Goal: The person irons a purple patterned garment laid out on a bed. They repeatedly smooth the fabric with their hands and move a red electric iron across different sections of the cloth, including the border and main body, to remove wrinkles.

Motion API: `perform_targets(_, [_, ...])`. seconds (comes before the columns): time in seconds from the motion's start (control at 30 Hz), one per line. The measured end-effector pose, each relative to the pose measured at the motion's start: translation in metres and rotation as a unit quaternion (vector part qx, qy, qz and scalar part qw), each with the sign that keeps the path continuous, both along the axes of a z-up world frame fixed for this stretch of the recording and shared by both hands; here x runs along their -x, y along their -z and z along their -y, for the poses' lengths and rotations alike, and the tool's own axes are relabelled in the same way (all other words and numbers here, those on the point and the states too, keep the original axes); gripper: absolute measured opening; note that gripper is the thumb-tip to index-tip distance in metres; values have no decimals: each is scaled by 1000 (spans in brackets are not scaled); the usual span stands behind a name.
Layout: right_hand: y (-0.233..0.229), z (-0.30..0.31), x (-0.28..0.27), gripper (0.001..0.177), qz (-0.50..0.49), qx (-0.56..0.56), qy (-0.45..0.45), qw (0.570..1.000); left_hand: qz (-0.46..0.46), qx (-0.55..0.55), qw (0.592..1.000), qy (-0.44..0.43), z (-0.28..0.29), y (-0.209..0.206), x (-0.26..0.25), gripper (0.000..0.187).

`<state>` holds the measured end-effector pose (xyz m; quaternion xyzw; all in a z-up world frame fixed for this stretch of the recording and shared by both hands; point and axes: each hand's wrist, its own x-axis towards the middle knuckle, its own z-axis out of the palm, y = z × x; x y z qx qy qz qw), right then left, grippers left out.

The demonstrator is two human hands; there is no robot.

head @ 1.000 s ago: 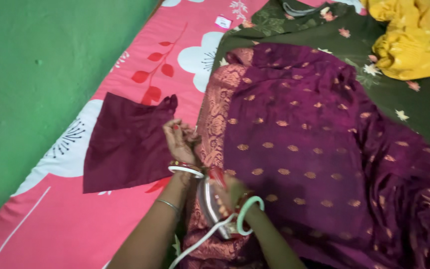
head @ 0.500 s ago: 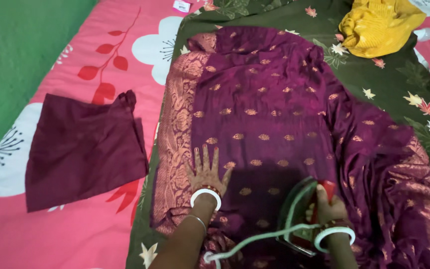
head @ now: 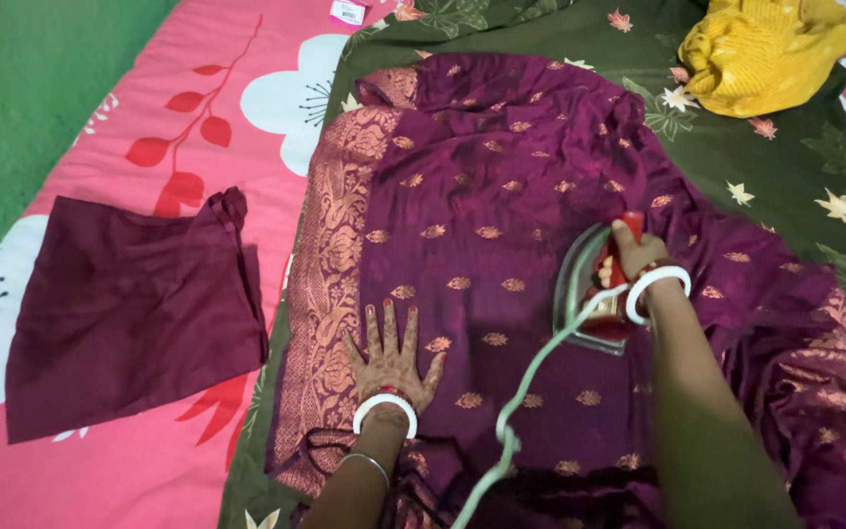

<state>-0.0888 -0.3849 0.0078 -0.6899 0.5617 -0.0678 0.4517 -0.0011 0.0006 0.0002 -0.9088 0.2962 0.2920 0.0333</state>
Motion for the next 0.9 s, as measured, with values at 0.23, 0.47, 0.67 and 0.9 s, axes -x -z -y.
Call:
perform_targets(0.23, [-14, -170, 74, 57, 28, -42, -64, 997, 28, 3, 999, 36, -8, 9, -4, 78])
perform_targets(0.47, [-13, -226, 71, 54, 59, -89, -39, 993, 95, -6, 995, -34, -51, 11, -61, 73])
perform_targets(0.67, [-7, -139, -48, 49, 121, -56, -27, 991, 129, 81, 986, -67, -60, 35, -64, 73])
perform_targets(0.9, [-27, -172, -52, 49, -14, -64, -91, 994, 161, 252, 950, -85, -72, 58, -68, 60])
